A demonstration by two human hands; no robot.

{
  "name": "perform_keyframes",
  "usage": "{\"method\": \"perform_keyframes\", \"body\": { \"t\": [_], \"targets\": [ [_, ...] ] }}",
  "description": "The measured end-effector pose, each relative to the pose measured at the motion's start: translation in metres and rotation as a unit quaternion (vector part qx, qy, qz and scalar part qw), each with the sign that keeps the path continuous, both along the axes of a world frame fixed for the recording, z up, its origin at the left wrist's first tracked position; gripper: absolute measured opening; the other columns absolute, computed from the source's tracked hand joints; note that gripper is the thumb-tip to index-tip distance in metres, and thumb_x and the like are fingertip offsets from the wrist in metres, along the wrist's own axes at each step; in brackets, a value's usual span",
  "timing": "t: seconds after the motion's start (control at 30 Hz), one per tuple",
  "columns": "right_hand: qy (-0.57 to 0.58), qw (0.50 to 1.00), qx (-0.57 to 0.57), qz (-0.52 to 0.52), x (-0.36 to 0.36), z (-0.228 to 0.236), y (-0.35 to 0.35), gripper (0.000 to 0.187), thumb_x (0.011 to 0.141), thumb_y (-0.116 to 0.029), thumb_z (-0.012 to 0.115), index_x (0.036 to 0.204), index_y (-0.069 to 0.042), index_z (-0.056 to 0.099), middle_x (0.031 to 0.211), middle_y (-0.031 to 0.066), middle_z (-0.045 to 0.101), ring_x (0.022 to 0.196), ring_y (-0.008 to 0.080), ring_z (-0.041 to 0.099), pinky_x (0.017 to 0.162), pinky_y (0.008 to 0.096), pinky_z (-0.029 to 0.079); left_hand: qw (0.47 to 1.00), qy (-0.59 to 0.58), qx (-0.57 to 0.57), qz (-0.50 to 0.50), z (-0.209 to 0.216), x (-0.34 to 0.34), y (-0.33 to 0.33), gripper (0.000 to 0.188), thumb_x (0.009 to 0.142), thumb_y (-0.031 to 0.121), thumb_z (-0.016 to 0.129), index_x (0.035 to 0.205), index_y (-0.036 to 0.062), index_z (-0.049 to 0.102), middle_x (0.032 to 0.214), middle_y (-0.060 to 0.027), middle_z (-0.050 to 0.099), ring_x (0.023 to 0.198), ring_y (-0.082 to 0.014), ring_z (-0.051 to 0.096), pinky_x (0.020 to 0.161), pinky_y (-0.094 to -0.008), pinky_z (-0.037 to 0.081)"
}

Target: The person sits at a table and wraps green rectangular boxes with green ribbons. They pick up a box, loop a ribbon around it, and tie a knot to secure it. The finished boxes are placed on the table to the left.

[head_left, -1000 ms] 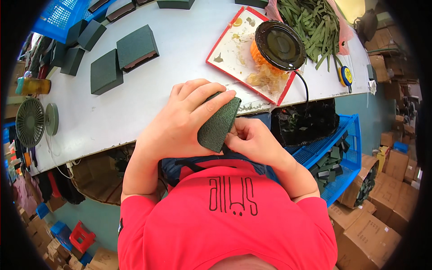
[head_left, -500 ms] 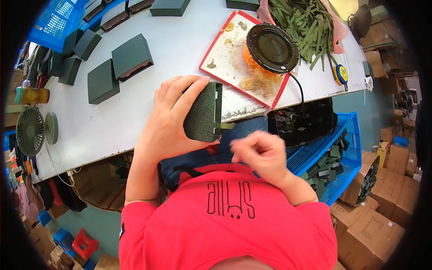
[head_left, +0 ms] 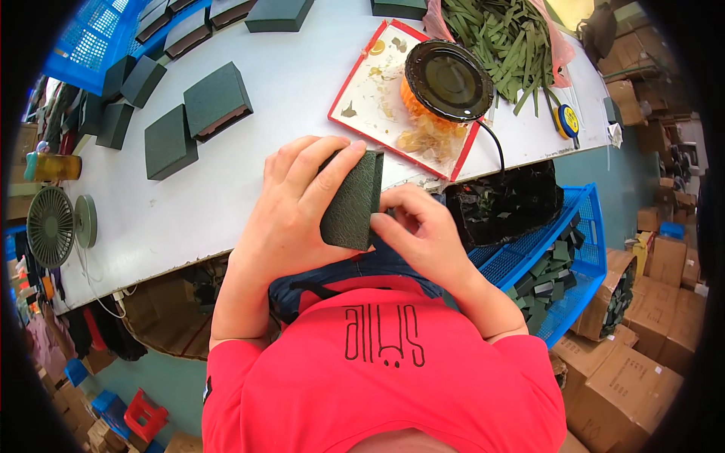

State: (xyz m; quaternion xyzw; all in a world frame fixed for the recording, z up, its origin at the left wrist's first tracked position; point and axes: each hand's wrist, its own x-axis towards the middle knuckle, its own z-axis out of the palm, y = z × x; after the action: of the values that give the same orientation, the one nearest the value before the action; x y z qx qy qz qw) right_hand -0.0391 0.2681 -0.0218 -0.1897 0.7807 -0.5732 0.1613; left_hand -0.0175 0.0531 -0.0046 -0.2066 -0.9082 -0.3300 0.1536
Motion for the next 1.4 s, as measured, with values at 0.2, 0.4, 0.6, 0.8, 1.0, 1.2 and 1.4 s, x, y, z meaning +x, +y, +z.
{"method": "perform_keyframes", "body": {
  "t": [0.2, 0.4, 0.6, 0.8, 1.0, 1.2, 1.4],
  "targets": [
    [-0.133, 0.99, 0.028, 0.037, -0.003, 0.001, -0.004, 0.017, 0.096, -0.012, 0.064, 0.089, 0.003, 0.065, 0.079, 0.0057, 0.06, 0.064, 0.0091, 0.054, 0.059, 0.0253, 0.046, 0.999, -0.013, -0.035, 0.001, 0.001, 0.002, 0.005, 0.092, 0.052, 0.023, 0.088, 0.136, 0.0061, 0.053, 0.131, -0.0112, 0.052, 0.123, -0.0333, 0.049, 0.102, -0.0474, 0.038],
    [-0.123, 0.961, -0.199, -0.146, -0.007, -0.013, 0.016, 0.028, 0.106, -0.022, 0.053, 0.115, -0.001, 0.07, 0.079, -0.0011, 0.06, 0.063, 0.0041, 0.048, 0.06, 0.0196, 0.04, 0.999, -0.007, -0.006, 0.042, -0.007, 0.002, -0.001, 0.096, 0.052, 0.026, 0.091, 0.137, 0.0051, 0.052, 0.134, -0.0121, 0.051, 0.123, -0.0354, 0.048, 0.102, -0.0476, 0.038],
    [-0.078, 0.951, -0.252, -0.159, 0.007, -0.015, 0.037, 0.018, 0.101, -0.014, 0.06, 0.095, 0.0, 0.069, 0.084, 0.0039, 0.068, 0.062, 0.0031, 0.049, 0.056, 0.0188, 0.038, 0.998, -0.005, -0.001, 0.064, -0.008, 0.004, -0.006, 0.105, 0.053, 0.03, 0.095, 0.142, 0.0018, 0.047, 0.137, -0.017, 0.049, 0.123, -0.0375, 0.048, 0.102, -0.0456, 0.044],
    [-0.393, 0.89, -0.217, 0.077, 0.026, -0.033, 0.027, 0.041, 0.103, -0.039, 0.056, 0.092, -0.001, 0.066, 0.088, 0.0084, 0.068, 0.056, 0.0094, 0.048, 0.055, 0.0241, 0.04, 0.997, 0.022, 0.066, 0.034, -0.009, 0.002, 0.002, 0.104, 0.052, 0.03, 0.095, 0.14, 0.0013, 0.049, 0.134, -0.017, 0.05, 0.12, -0.0373, 0.049, 0.101, -0.0465, 0.042],
    [-0.405, 0.796, -0.425, -0.147, 0.018, -0.021, 0.021, 0.028, 0.104, -0.022, 0.056, 0.126, -0.004, 0.062, 0.116, 0.0094, 0.069, 0.06, 0.0056, 0.048, 0.058, 0.0213, 0.043, 0.999, -0.028, 0.035, -0.003, -0.004, 0.007, 0.006, 0.1, 0.053, 0.033, 0.094, 0.138, 0.0017, 0.05, 0.133, -0.0169, 0.051, 0.12, -0.0397, 0.049, 0.102, -0.0489, 0.041],
    [-0.338, 0.757, -0.513, -0.225, 0.003, -0.027, 0.049, 0.027, 0.104, -0.021, 0.056, 0.123, -0.004, 0.062, 0.11, 0.0091, 0.069, 0.064, 0.0052, 0.051, 0.06, 0.0213, 0.045, 0.996, -0.071, 0.003, 0.048, -0.012, 0.023, -0.015, 0.105, 0.048, 0.028, 0.094, 0.139, 0.0017, 0.048, 0.136, -0.0167, 0.05, 0.123, -0.04, 0.047, 0.103, -0.0491, 0.042],
    [-0.278, 0.815, -0.441, -0.252, -0.007, -0.017, 0.046, 0.038, 0.106, -0.022, 0.051, 0.136, 0.002, 0.051, 0.106, 0.0099, 0.068, 0.071, 0.0075, 0.058, 0.063, 0.0229, 0.05, 0.99, -0.107, -0.003, 0.097, -0.014, 0.035, -0.032, 0.112, 0.044, 0.016, 0.093, 0.144, 0.0028, 0.045, 0.137, -0.0167, 0.048, 0.125, -0.0376, 0.047, 0.104, -0.0454, 0.043]
  ]
}}
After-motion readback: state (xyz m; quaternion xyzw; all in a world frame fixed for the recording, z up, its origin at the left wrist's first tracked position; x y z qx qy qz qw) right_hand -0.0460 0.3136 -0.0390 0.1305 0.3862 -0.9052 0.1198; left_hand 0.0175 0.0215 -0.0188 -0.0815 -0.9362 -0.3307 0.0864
